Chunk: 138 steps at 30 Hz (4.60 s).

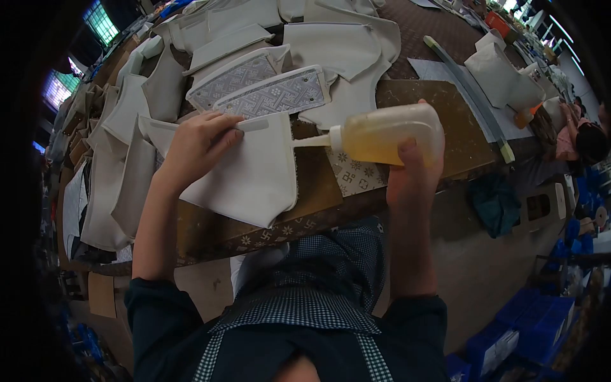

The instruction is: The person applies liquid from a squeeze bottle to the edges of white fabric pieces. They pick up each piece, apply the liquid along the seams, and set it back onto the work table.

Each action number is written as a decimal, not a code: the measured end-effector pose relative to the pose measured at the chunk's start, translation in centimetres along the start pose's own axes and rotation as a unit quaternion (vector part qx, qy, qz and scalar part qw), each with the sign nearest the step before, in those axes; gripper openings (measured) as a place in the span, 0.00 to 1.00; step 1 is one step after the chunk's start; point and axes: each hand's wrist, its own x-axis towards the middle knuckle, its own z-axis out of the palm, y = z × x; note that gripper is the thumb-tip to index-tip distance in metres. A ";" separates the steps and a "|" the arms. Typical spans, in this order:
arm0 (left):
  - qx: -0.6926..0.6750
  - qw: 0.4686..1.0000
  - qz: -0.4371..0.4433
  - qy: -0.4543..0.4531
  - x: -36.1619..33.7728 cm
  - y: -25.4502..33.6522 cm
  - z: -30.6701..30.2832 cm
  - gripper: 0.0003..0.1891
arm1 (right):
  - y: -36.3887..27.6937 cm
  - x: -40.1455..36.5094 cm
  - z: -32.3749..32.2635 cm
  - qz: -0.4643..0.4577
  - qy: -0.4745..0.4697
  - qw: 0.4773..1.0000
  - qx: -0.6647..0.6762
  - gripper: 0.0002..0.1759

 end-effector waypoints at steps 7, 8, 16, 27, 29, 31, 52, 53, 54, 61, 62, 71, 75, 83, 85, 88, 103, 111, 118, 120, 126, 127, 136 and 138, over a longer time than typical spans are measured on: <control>0.006 1.000 0.013 0.002 -0.2 0.0 -0.1 0.11 | -0.2 2.4 2.4 -0.045 -0.007 0.998 -0.031 0.38; 0.008 1.000 0.013 0.002 -0.2 0.0 -0.1 0.11 | -0.2 2.6 2.2 -0.045 -0.014 0.998 -0.034 0.38; 0.010 1.000 0.011 0.017 -0.3 -0.1 0.0 0.11 | 0.2 0.8 0.2 0.001 -0.027 0.996 -0.083 0.41; -0.001 1.000 0.014 -0.016 -1.0 -0.9 -0.7 0.20 | 1.5 -4.3 -2.6 0.116 -0.033 0.991 -0.060 0.47; 0.004 0.999 0.021 -0.038 -1.3 -1.8 -1.8 0.28 | 1.4 -5.4 -3.0 0.137 -0.021 0.990 -0.025 0.47; 0.044 0.994 -0.019 -0.102 -1.5 -3.5 -3.4 0.34 | 0.7 -6.3 -2.6 0.160 0.002 0.987 -0.014 0.50; -0.521 0.660 -0.475 0.259 -14.5 0.9 -0.5 0.20 | 1.7 -8.2 -0.6 0.144 0.033 0.985 0.091 0.49; -0.543 0.649 -0.460 0.268 -15.4 1.5 1.1 0.20 | 2.0 -8.2 -0.5 0.142 0.021 0.986 0.085 0.49; -0.566 0.637 -0.444 0.278 -16.2 1.8 2.6 0.20 | 2.4 -8.3 -0.4 0.132 0.024 0.988 0.071 0.47; -0.573 0.589 -0.472 0.320 -18.7 2.9 6.0 0.20 | 4.3 -8.8 1.6 0.046 0.020 0.995 -0.084 0.41; -0.572 0.589 -0.474 0.317 -18.7 2.9 6.0 0.20 | 4.5 -8.7 1.7 0.039 0.002 0.994 -0.105 0.41; -0.574 0.584 -0.480 0.317 -18.4 3.1 5.8 0.20 | 4.9 -7.9 4.7 -0.156 -0.144 0.934 -0.288 0.47; -0.575 0.579 -0.474 0.329 -18.1 3.2 6.0 0.20 | 4.5 -7.9 4.5 -0.148 -0.175 0.929 -0.291 0.47; -0.599 0.555 -0.478 0.323 -19.0 2.8 6.6 0.22 | 4.9 -7.7 2.7 0.016 -0.101 0.974 -0.201 0.41; -0.600 0.547 -0.490 0.318 -19.2 2.7 6.7 0.23 | 5.9 -8.1 1.6 0.034 -0.080 0.984 -0.157 0.41; -0.598 0.554 -0.488 0.311 -19.5 2.6 6.7 0.22 | 6.8 -8.8 0.8 0.086 -0.044 0.992 -0.085 0.42; -0.608 0.538 -0.479 0.335 -19.1 2.9 6.8 0.23 | 7.0 -13.5 -0.4 0.216 0.045 0.974 0.057 0.42; -0.609 0.535 -0.476 0.341 -18.5 3.8 6.3 0.23 | 4.1 -13.8 2.1 0.157 0.000 0.986 -0.059 0.42; -0.614 0.527 -0.479 0.338 -18.5 3.8 6.2 0.22 | 3.7 -15.2 2.4 0.188 0.005 0.981 -0.039 0.45; -0.613 0.527 -0.481 0.339 -18.2 4.0 6.0 0.22 | 3.7 -15.5 2.5 0.192 0.006 0.981 -0.028 0.46; -0.628 0.523 -0.464 0.342 -17.8 4.1 5.9 0.22 | 2.8 -16.5 4.3 0.225 0.006 0.974 -0.027 0.47; -0.630 0.523 -0.462 0.342 -17.6 4.2 5.8 0.22 | 2.9 -16.7 4.4 0.225 0.000 0.974 -0.028 0.47; -0.635 0.522 -0.461 0.334 -16.6 4.5 5.2 0.23 | 3.6 -18.2 4.7 0.237 -0.052 0.969 -0.036 0.46; -0.630 0.525 -0.463 0.335 -16.4 4.7 5.0 0.23 | 3.8 -18.5 4.9 0.256 -0.071 0.964 -0.026 0.46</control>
